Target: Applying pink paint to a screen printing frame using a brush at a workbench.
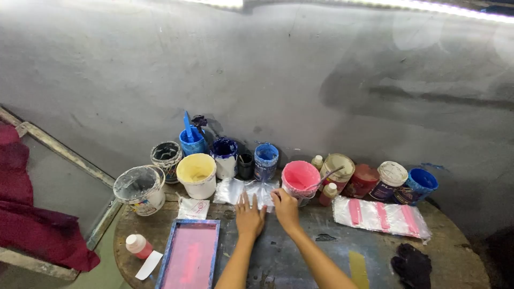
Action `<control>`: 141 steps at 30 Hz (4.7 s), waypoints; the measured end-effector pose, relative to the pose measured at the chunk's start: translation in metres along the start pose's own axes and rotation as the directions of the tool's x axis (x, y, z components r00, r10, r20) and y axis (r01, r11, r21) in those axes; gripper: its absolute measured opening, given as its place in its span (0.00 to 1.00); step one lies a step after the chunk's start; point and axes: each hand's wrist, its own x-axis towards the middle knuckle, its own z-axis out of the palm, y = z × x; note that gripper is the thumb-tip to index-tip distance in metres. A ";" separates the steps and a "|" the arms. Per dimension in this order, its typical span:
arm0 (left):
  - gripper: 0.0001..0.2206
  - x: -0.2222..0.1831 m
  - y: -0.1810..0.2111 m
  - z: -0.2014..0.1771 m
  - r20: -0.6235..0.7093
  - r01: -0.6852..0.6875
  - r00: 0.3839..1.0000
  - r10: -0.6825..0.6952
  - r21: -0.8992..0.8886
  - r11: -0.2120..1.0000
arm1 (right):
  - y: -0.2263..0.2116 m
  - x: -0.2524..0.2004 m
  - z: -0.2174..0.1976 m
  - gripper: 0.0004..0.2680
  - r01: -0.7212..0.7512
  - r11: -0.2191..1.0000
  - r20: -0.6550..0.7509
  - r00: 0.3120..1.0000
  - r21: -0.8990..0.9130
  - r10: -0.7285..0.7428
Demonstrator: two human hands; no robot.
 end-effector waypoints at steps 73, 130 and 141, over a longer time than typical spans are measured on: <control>0.28 -0.145 0.054 -0.077 0.241 -0.178 0.952 0.187 -0.060 0.982 | 0.072 -0.173 -0.129 0.14 0.006 0.892 -0.199 0.974 -0.453 -0.107; 0.32 -0.161 0.021 -0.058 -0.155 -0.189 0.965 0.214 0.160 0.969 | 0.019 -0.176 -0.080 0.29 -0.158 0.675 0.046 0.961 -0.720 0.274; 0.35 -0.157 0.009 -0.067 -0.029 -0.179 0.982 0.185 0.130 0.975 | -0.051 -0.149 -0.110 0.27 -0.071 0.765 0.534 0.675 -0.640 0.509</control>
